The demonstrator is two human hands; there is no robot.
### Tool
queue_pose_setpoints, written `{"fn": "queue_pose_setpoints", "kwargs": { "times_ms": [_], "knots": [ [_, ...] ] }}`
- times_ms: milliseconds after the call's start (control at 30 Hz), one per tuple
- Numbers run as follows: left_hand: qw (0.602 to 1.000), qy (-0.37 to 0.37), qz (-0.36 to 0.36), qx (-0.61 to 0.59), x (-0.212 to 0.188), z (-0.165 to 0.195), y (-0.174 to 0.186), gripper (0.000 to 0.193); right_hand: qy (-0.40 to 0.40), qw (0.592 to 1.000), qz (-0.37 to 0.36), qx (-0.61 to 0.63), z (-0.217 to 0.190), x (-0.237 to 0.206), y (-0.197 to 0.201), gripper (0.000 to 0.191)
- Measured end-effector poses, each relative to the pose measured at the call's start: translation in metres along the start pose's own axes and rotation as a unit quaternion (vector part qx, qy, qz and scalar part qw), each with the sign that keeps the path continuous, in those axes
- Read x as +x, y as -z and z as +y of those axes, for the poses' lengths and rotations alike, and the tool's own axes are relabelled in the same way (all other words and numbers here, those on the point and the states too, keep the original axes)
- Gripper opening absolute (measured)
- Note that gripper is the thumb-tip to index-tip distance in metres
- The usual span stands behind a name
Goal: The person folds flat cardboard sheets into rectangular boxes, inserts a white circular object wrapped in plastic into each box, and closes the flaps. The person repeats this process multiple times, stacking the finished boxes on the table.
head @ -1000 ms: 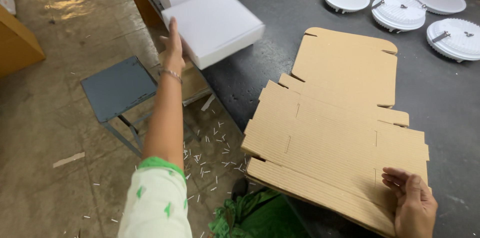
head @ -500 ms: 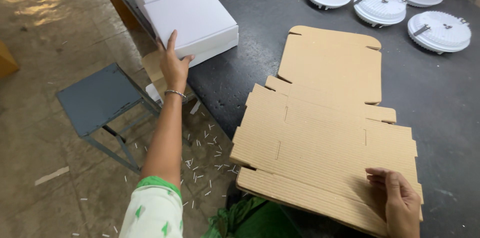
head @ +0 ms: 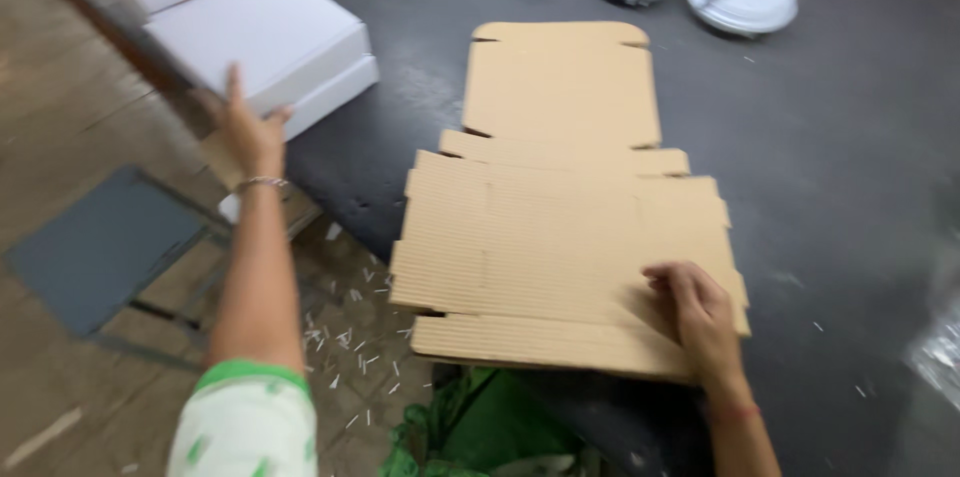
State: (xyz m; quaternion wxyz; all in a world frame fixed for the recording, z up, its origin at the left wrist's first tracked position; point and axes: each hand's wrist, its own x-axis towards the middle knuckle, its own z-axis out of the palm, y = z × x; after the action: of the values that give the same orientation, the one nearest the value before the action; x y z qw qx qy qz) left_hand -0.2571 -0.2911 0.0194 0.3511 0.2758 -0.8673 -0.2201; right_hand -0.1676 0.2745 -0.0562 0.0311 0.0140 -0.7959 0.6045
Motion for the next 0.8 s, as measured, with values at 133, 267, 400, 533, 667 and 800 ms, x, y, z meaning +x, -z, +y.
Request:
{"fn": "queue_pose_setpoints", "kwargs": {
  "times_ms": [133, 267, 400, 533, 667, 800],
  "knots": [
    [0.981, -0.108, 0.081, -0.140, -0.061, 0.004, 0.007, 0.099, 0.009, 1.000, 0.006, 0.008, -0.001, -0.003, 0.001, 0.036],
    [0.967, -0.087, -0.070, -0.229, -0.190, 0.024, 0.015, 0.080, 0.086, 0.993, 0.082, 0.009, -0.009, -0.010, 0.005, 0.031],
    [0.947, 0.041, -0.168, -0.269, -0.273, 0.038, 0.031, 0.083, 0.090, 0.934, 0.265, -0.224, -0.011, -0.012, 0.039, 0.032],
    [0.947, 0.106, -0.187, -0.239, -0.294, 0.043, 0.036, 0.071, -0.027, 0.950, 0.208, -0.231, 0.009, -0.005, 0.077, 0.042],
    [0.907, 0.174, -0.223, -0.313, -0.286, 0.031, 0.026, 0.065, -0.100, 0.978, 0.101, -0.155, 0.036, -0.002, 0.076, 0.047],
    [0.923, 0.080, -0.162, -0.341, -0.243, 0.000, 0.014, 0.062, -0.061, 0.998, 0.013, -0.025, 0.040, -0.002, 0.055, 0.055]
  ]
}}
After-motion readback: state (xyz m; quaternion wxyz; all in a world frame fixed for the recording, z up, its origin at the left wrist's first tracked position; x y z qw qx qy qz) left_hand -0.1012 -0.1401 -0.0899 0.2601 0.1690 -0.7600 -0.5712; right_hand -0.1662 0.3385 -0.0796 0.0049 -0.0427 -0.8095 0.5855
